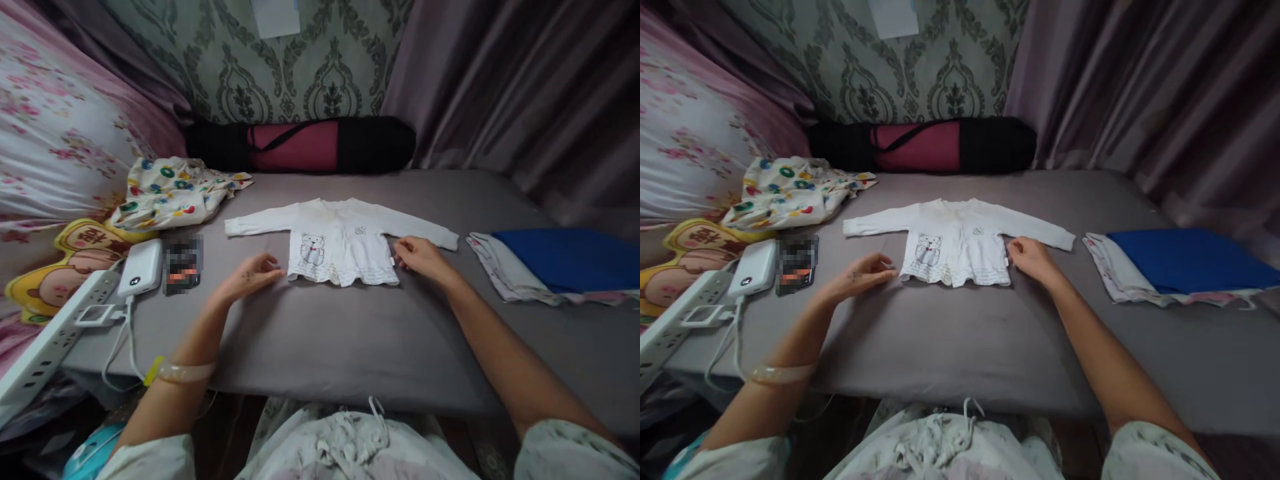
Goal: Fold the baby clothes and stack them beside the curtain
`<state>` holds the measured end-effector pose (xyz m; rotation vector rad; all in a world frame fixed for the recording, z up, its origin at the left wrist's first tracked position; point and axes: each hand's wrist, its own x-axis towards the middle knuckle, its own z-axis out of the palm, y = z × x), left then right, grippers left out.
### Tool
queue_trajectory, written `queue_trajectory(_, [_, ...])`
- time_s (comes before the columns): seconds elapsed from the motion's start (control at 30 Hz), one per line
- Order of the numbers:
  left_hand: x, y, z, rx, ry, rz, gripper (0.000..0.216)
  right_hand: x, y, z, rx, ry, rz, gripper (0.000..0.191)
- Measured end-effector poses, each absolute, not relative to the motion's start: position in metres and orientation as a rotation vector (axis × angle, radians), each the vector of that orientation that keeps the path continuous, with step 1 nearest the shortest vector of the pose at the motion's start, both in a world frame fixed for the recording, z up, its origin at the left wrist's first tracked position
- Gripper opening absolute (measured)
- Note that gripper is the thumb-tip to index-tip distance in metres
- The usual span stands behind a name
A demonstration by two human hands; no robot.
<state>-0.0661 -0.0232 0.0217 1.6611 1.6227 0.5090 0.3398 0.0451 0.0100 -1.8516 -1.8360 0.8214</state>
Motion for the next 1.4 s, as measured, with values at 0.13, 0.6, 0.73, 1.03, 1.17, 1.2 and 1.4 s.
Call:
queue_trajectory(0.13, [-0.028, -0.035, 0.014, 1.741, 1.666, 0.548, 0.052, 0.341, 0.011, 0.016, -1.945, -1.873, 0.986, 0.031])
queue_trajectory(0.6, [-0.011, -0.035, 0.001, 1.568, 1.795, 0.834, 0.020, 0.326, -0.017, 0.004, -1.822, -2.157, 0.472, 0.039])
queue_trajectory(0.73, [-0.005, -0.032, 0.001, 1.420, 1.788, 1.008, 0.021, 0.311, -0.024, 0.007, -1.969, -2.150, 0.234, 0.041])
queue_trajectory(1.03, [0.004, -0.022, -0.002, 1.232, 1.776, 1.051, 0.035, 0.302, -0.026, 0.012, -2.059, -2.204, 0.209, 0.042])
queue_trajectory(1.17, [-0.017, -0.028, -0.004, 1.709, 1.995, 0.972, 0.029, 0.305, -0.029, 0.021, -2.066, -2.218, 0.247, 0.045])
queue_trajectory(1.2, [-0.022, -0.032, -0.004, 1.813, 2.042, 0.900, 0.030, 0.306, -0.030, 0.023, -2.067, -2.219, 0.253, 0.046])
queue_trajectory(1.4, [-0.038, -0.042, 0.001, 2.235, 2.022, 0.545, 0.039, 0.311, -0.027, 0.020, -1.855, -2.325, 0.087, 0.053])
